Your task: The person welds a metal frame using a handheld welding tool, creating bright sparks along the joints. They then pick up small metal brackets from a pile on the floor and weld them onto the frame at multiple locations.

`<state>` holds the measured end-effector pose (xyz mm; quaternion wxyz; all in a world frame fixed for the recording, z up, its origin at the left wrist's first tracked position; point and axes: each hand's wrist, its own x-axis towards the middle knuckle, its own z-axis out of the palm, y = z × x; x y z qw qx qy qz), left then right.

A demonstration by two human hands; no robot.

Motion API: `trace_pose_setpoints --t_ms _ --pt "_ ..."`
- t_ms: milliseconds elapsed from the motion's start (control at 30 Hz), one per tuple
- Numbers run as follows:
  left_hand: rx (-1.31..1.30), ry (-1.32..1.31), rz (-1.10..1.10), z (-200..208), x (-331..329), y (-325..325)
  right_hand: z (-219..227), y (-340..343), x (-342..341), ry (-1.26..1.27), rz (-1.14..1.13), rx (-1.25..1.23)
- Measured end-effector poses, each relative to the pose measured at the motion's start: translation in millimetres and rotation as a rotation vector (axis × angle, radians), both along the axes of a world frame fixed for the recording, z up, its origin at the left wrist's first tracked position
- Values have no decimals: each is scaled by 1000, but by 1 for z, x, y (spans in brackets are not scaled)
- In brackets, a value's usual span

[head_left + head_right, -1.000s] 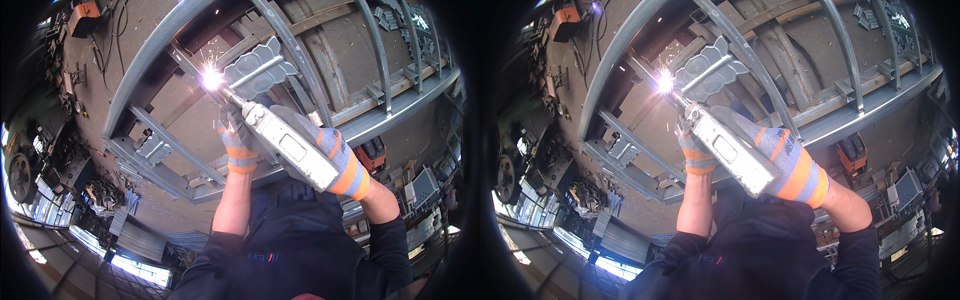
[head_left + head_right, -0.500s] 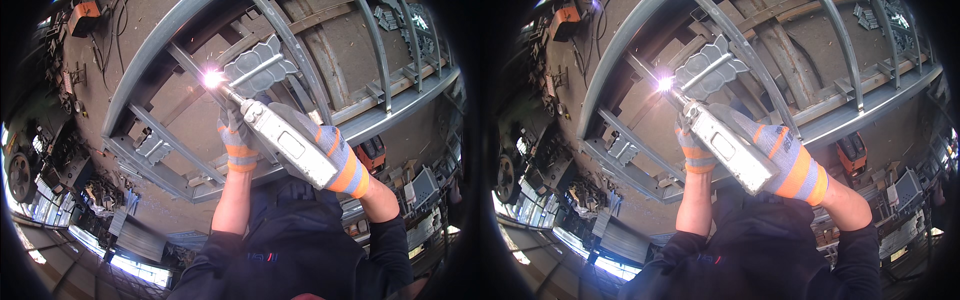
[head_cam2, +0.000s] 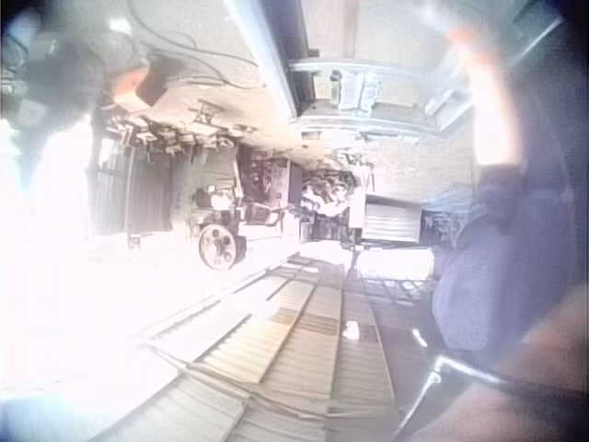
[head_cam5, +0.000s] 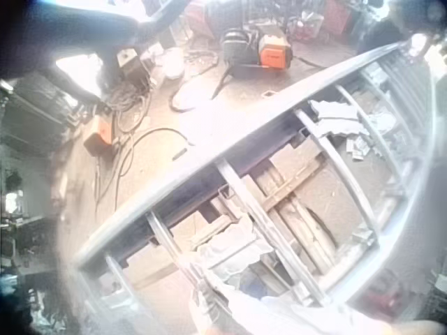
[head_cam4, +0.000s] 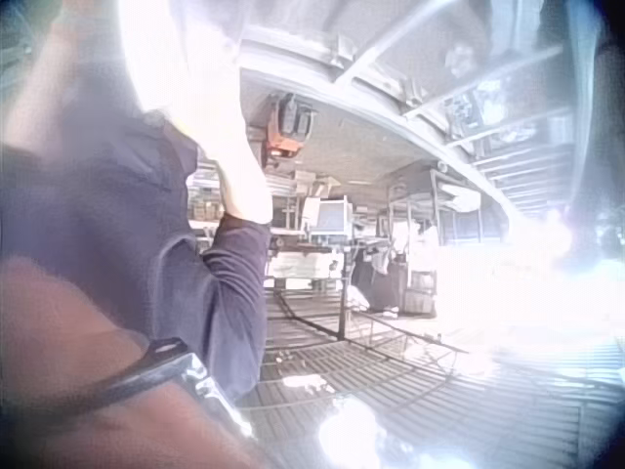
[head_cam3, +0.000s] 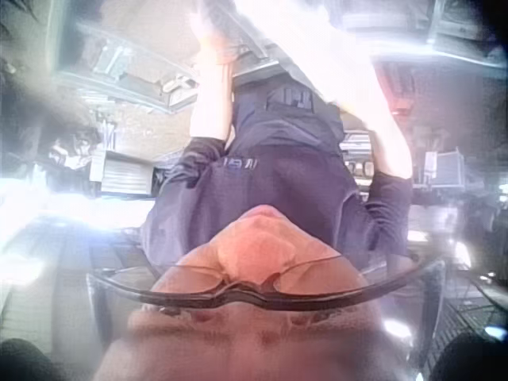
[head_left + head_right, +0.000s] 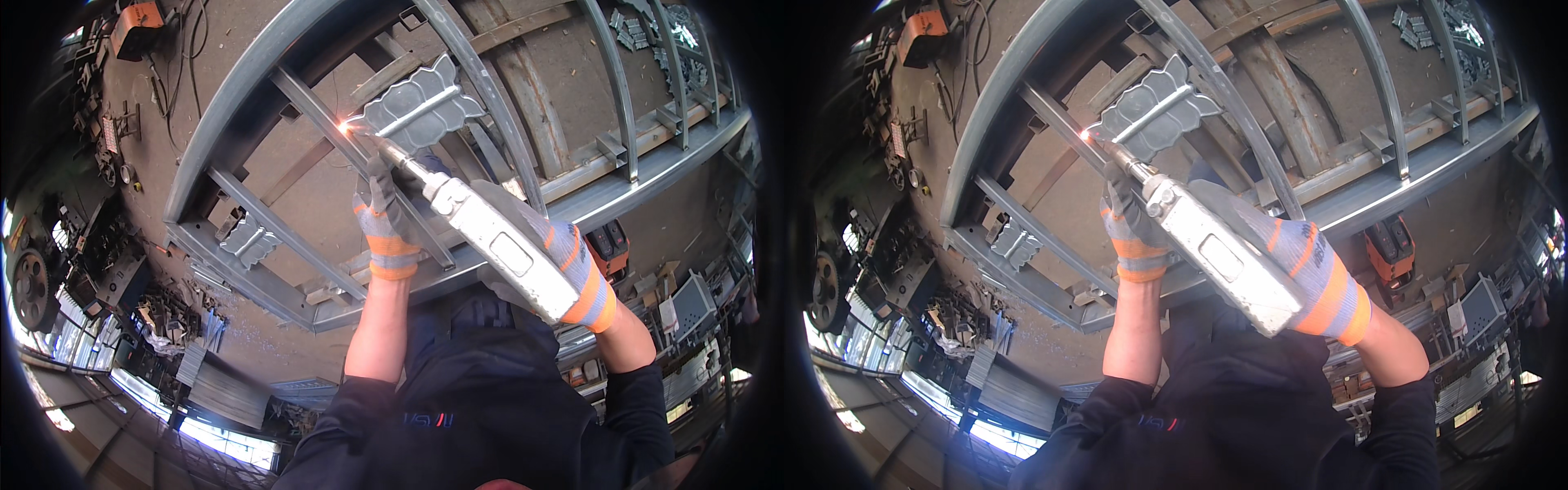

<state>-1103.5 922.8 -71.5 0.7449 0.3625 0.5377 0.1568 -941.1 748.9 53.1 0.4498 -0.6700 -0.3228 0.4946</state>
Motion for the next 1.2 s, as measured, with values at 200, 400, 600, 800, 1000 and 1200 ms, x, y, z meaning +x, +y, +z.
trace_pose_setpoints --t_ms 200,400,600,800,1000,1200 --pt "18 -13 -57 7 -5 -7 9 -25 4 202 -10 -68" --pt "227 15 -113 30 -18 -31 0 -29 -7 143 9 -31" --pt "906 93 -300 41 -32 -50 -14 -23 -13 170 -53 18" --pt "925 -70 -162 25 -20 -56 -20 -23 -11 138 -30 37" --pt "735 -120 201 43 -1 -33 -21 -23 -8 126 -8 48" --pt "760 -82 56 54 -20 -24 -22 -22 -7 182 -24 76"
